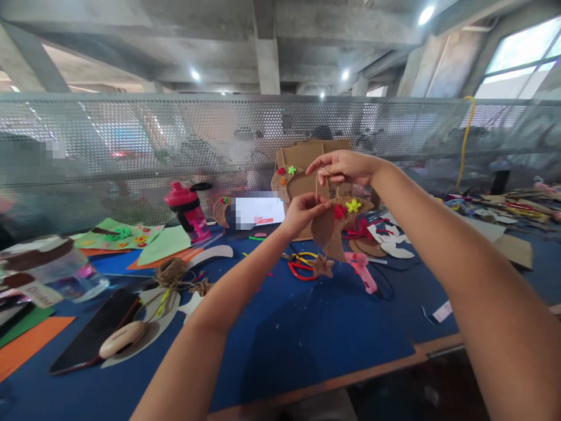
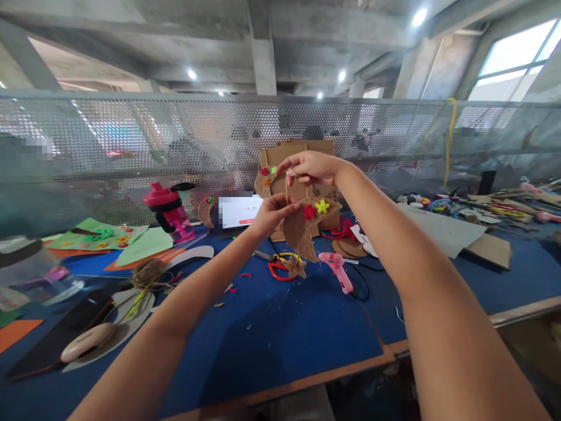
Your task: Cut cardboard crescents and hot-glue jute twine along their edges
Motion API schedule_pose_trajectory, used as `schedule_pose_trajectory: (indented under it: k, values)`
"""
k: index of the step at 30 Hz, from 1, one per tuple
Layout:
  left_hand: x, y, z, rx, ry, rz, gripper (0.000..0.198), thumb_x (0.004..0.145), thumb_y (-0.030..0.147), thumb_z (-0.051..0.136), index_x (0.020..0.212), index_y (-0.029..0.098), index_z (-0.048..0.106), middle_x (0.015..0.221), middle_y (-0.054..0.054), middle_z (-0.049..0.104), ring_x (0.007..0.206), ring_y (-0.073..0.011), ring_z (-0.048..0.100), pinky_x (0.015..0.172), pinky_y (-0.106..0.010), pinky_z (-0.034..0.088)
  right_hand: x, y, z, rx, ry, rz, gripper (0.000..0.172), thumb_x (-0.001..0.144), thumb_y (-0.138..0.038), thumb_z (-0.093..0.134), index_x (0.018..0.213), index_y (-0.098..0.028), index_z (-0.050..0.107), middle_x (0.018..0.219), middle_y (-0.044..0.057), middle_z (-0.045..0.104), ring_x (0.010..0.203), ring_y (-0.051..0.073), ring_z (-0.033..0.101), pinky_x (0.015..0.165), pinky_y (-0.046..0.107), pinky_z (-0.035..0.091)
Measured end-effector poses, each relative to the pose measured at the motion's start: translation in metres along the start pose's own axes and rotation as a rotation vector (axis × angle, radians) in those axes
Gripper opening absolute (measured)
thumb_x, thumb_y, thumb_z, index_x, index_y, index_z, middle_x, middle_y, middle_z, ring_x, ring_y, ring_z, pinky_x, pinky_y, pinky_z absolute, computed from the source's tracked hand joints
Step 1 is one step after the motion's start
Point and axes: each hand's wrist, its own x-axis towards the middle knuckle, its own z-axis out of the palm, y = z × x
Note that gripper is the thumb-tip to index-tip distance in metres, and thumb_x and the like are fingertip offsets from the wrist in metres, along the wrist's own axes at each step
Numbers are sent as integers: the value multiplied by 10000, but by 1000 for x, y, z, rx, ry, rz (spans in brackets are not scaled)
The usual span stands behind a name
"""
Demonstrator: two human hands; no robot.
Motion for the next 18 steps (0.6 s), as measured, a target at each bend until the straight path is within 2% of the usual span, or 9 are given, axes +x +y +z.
schedule_pose_trajectory:
  k: [3, 6, 9, 11, 13, 15, 18]
  values:
    - [21, -19, 8, -15, 65, 18, 293, 695, 430, 716, 773, 158, 638, 683, 17, 593, 610, -81, 494, 584, -209, 360, 7, 7, -19, 73, 103, 31, 208, 784, -31, 519, 915, -113, 657, 660, 20, 591, 430, 22, 351, 377, 149, 279]
    - [46, -40, 15, -21, 131, 41, 282, 686, 419, 712, 769, 164, 624, 698, 25, 588, 636, -85, 501, 607, -205, 366, 13, 14, -40, 111, 196, -3, 168, 847, -119, 499, 915, -123, 653, 670, 10, 561, 447, 27, 353, 382, 150, 293]
    - [70, -59, 18, -7, 194, 38, 262, 692, 402, 700, 753, 164, 611, 674, 27, 578, 619, -88, 494, 592, -206, 360, 16, 23, -62, -76, 234, -51, 98, 802, -151, 587, 877, -148, 650, 742, 19, 590, 521, 49, 430, 453, 172, 367]
    - [84, -69, 17, 13, 237, 26, 249, 702, 391, 693, 722, 161, 601, 631, 31, 558, 588, -89, 482, 568, -210, 349, 19, 31, -76, -233, 266, -61, 139, 693, -52, 646, 785, -157, 641, 761, 16, 609, 594, 75, 496, 537, 203, 412]
    - [96, -77, 14, 43, 276, 18, 237, 712, 375, 691, 699, 159, 596, 614, 33, 551, 580, -91, 484, 563, -215, 350, 26, 40, -88, -341, 327, -64, 195, 602, 30, 650, 660, -152, 615, 680, -3, 596, 606, 92, 510, 583, 228, 408]
    - [107, -83, 11, 86, 303, 9, 221, 726, 353, 689, 698, 154, 599, 624, 32, 561, 595, -97, 506, 581, -223, 370, 37, 52, -99, -429, 416, -71, 215, 558, 54, 646, 581, -151, 588, 598, -21, 562, 584, 96, 486, 603, 244, 385]
    - [124, -89, 10, 179, 303, -22, 204, 784, 328, 657, 741, 135, 605, 667, 25, 583, 636, -109, 549, 634, -246, 433, 57, 69, -111, -547, 604, -98, 202, 557, 19, 651, 562, -165, 566, 579, -26, 531, 611, 118, 474, 657, 276, 379]
